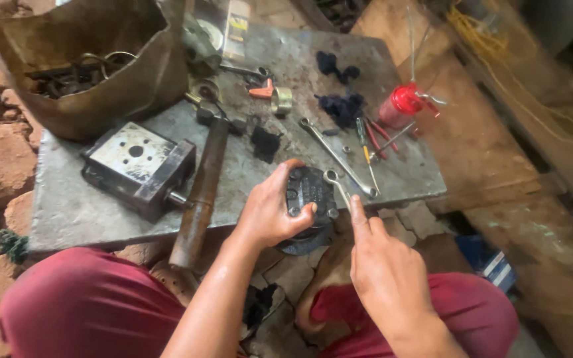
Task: The person assembles a metal pump housing by hand and using a wrench and a screwdriver. They insert internal components, fit a metal cover onto the unit, and tighten several bolts.
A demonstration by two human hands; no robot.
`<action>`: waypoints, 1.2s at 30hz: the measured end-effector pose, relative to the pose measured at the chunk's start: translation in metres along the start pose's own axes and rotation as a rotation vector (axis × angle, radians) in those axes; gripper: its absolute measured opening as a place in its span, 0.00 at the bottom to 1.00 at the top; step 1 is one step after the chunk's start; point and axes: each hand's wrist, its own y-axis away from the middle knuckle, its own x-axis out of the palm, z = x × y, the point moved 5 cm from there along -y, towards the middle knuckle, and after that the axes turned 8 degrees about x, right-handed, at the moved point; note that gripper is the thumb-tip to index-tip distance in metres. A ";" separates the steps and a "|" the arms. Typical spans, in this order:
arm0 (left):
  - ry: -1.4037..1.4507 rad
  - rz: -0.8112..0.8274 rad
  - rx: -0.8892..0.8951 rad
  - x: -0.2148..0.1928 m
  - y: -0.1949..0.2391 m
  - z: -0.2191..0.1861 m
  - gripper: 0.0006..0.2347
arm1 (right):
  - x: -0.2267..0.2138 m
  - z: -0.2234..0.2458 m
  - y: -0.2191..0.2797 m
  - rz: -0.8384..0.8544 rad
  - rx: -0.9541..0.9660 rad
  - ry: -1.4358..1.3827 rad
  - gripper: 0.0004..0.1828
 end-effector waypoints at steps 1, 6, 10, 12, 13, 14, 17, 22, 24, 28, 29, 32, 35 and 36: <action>0.003 -0.004 0.002 -0.001 0.000 -0.001 0.29 | -0.002 0.004 0.000 0.012 -0.024 0.022 0.40; 0.003 -0.001 -0.018 -0.002 0.000 -0.003 0.29 | -0.012 0.006 -0.005 0.020 -0.147 -0.024 0.42; 0.020 0.000 -0.009 -0.002 -0.001 -0.002 0.30 | -0.010 0.000 -0.013 0.050 -0.193 -0.155 0.41; 0.003 0.000 0.008 -0.001 -0.001 -0.002 0.30 | -0.003 -0.005 -0.014 0.077 -0.197 -0.175 0.42; -0.003 0.002 -0.003 -0.001 -0.002 -0.001 0.30 | 0.000 -0.010 -0.015 0.084 -0.197 -0.163 0.43; -0.005 0.007 -0.016 0.000 -0.001 0.000 0.30 | 0.004 -0.015 -0.015 0.094 -0.192 -0.149 0.43; 0.000 0.015 -0.009 0.001 -0.003 -0.001 0.30 | 0.004 -0.036 -0.025 0.061 -0.272 -0.176 0.41; -0.013 0.033 -0.039 0.001 -0.005 -0.002 0.30 | -0.008 -0.075 -0.081 -0.180 -0.343 -0.061 0.24; -0.022 0.040 -0.047 0.002 -0.006 -0.002 0.31 | -0.016 -0.078 -0.101 -0.386 -0.380 -0.015 0.17; -0.023 0.025 0.004 0.001 -0.007 -0.001 0.31 | -0.004 -0.071 -0.145 -0.368 -0.291 0.016 0.13; -0.021 0.026 0.005 0.001 -0.007 -0.001 0.31 | 0.003 -0.068 -0.155 -0.306 -0.275 0.009 0.12; -0.018 0.035 -0.004 0.003 -0.005 0.001 0.31 | 0.023 -0.058 -0.181 -0.188 -0.226 -0.225 0.14; -0.002 0.029 0.004 0.003 -0.005 0.000 0.31 | 0.043 -0.044 -0.203 0.015 -0.106 -0.675 0.19; 0.005 0.028 0.013 0.002 -0.006 0.001 0.31 | 0.048 -0.032 -0.211 0.100 -0.091 -0.873 0.19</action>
